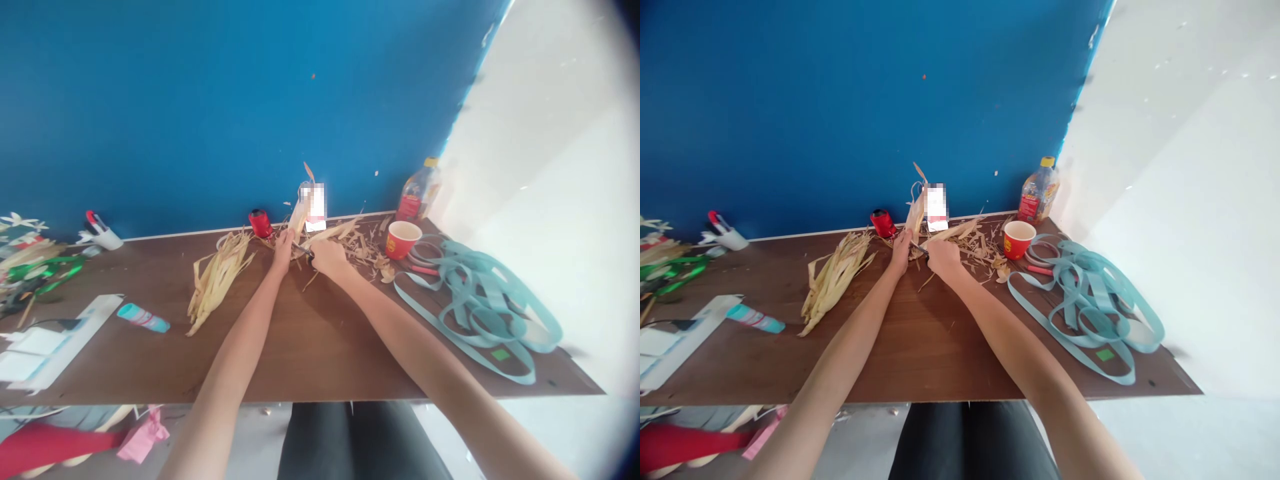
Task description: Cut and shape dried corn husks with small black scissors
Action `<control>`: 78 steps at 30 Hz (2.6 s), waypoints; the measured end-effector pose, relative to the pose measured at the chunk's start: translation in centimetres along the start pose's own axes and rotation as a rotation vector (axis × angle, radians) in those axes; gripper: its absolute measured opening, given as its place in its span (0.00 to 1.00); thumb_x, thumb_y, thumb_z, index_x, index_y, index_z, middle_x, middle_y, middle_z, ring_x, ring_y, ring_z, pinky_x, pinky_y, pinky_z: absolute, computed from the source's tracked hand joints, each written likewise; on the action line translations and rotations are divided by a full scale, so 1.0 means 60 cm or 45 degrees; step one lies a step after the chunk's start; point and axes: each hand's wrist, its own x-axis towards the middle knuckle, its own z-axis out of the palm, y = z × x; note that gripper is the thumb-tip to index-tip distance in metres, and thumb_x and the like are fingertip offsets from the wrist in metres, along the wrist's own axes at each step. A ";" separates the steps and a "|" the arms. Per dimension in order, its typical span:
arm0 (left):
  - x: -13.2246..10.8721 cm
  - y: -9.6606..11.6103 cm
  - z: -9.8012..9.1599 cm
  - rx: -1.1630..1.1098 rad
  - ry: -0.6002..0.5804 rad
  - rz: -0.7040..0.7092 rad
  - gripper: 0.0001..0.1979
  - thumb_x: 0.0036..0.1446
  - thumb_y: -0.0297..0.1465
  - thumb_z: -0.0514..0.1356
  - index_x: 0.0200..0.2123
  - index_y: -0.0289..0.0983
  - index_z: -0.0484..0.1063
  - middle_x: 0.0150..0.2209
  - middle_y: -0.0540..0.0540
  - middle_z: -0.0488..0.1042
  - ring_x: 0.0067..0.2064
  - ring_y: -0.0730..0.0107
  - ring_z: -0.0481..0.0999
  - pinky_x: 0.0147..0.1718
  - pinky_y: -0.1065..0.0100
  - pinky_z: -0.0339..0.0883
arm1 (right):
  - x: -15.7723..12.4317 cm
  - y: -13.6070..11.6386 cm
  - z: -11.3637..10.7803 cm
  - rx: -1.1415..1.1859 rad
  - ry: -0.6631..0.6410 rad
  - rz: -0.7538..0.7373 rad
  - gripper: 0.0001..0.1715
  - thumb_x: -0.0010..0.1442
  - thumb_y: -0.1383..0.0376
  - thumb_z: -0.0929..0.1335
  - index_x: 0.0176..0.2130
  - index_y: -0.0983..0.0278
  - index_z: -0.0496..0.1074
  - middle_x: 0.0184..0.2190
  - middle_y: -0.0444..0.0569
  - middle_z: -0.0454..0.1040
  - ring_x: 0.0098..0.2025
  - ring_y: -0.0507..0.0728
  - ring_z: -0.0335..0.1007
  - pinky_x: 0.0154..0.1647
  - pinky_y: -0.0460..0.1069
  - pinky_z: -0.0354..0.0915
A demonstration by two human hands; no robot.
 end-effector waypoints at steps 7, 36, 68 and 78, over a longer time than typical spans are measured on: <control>0.002 0.001 0.004 0.169 -0.139 0.271 0.17 0.51 0.44 0.64 0.37 0.36 0.77 0.51 0.40 0.73 0.55 0.58 0.70 0.52 0.62 0.63 | -0.005 0.001 -0.006 -0.036 -0.016 0.034 0.15 0.57 0.70 0.66 0.44 0.65 0.75 0.42 0.58 0.78 0.47 0.64 0.75 0.46 0.53 0.69; -0.007 0.014 0.004 -0.010 -0.056 0.139 0.18 0.47 0.41 0.67 0.37 0.34 0.77 0.39 0.43 0.77 0.40 0.64 0.75 0.41 0.65 0.70 | -0.008 -0.002 -0.002 0.022 0.004 0.010 0.15 0.59 0.72 0.64 0.44 0.66 0.74 0.41 0.59 0.78 0.46 0.64 0.75 0.45 0.54 0.69; -0.026 0.027 0.022 0.941 -0.107 0.416 0.06 0.48 0.34 0.63 0.24 0.38 0.74 0.28 0.44 0.72 0.34 0.62 0.71 0.36 0.65 0.61 | -0.002 0.112 -0.090 0.212 0.294 0.483 0.13 0.56 0.64 0.66 0.42 0.63 0.74 0.39 0.57 0.75 0.42 0.63 0.73 0.41 0.53 0.65; -0.019 0.021 -0.004 0.384 0.755 -0.014 0.14 0.55 0.40 0.59 0.42 0.40 0.67 0.38 0.45 0.76 0.37 0.65 0.74 0.39 0.65 0.63 | -0.004 0.106 -0.099 0.282 0.413 0.482 0.16 0.59 0.63 0.65 0.46 0.60 0.73 0.39 0.55 0.75 0.42 0.62 0.72 0.40 0.51 0.64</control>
